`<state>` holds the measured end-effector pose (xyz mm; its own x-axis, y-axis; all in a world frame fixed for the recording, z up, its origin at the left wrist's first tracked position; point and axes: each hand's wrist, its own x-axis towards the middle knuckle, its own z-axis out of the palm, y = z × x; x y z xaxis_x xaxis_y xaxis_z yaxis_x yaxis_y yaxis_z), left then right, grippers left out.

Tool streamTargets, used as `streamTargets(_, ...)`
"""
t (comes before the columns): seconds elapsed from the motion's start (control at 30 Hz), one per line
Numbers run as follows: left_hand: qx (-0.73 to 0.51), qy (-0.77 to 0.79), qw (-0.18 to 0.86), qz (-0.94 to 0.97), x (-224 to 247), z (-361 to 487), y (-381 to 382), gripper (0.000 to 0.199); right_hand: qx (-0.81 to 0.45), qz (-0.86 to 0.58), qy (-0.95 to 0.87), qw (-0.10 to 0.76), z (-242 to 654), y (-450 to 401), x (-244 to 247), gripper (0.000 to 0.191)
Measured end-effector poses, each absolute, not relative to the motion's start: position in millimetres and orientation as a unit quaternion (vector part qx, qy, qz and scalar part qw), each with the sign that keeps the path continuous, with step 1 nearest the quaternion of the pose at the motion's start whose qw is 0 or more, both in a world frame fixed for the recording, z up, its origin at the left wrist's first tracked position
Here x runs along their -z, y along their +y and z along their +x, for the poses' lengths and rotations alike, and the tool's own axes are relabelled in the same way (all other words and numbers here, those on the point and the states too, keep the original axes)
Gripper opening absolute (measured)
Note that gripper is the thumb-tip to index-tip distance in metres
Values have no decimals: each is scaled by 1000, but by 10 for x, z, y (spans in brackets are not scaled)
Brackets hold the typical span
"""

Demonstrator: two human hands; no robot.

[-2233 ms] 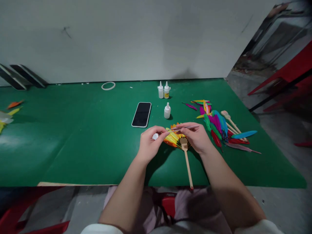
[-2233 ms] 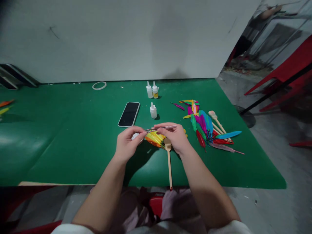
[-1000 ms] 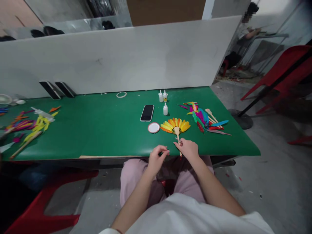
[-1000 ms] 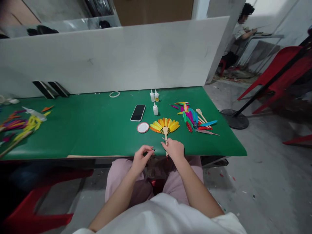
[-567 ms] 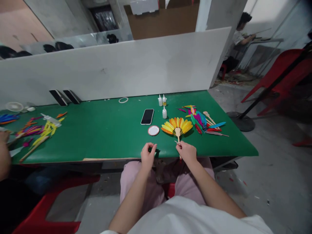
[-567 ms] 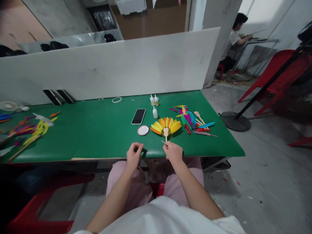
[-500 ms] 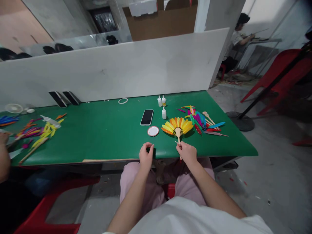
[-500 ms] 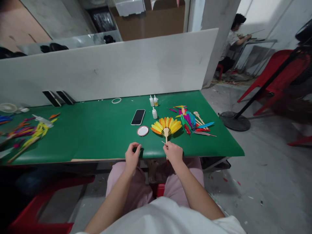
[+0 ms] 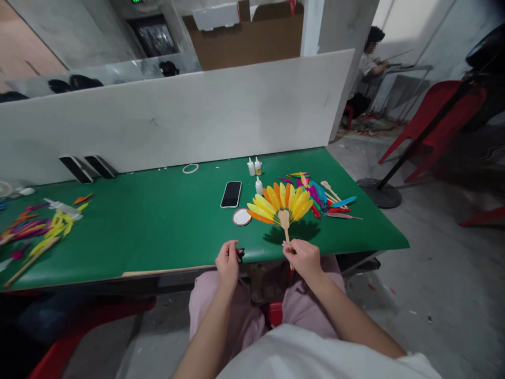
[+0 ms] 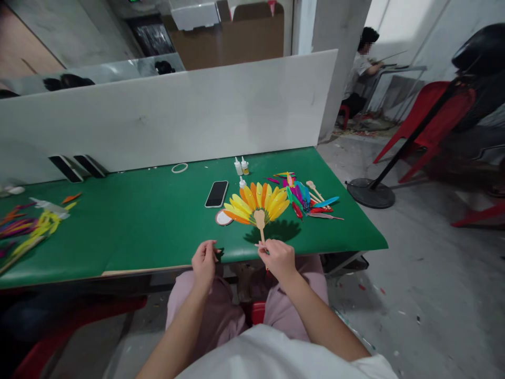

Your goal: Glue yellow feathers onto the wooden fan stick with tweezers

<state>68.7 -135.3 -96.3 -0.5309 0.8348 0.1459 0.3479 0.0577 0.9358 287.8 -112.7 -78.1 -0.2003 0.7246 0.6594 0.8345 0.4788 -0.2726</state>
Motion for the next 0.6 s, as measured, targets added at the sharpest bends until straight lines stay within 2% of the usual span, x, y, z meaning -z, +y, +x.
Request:
streamTargets(0.13,-568,669,231,420,976,705,-1340,39,81,-487,-775,396,2866,-1146,723,33)
streamTargets(0.23,-551,674,237,431,981,682,-1338,30,75,-483,-775,401,2860,-1146,725,33)
streamTargets(0.3,-532,679,238,445,975,664,-1353,26,66,-491,-775,392,2871,-1139,740,33)
streamTargets(0.43,-504,693,239,457,971,709,-1469,34,34,-526,-763,375,2987,-1033,727,34)
streamTargets(0.6,-481,700,215,482,1121,842,-1801,23,15,-602,-726,332,3405,-613,497,36)
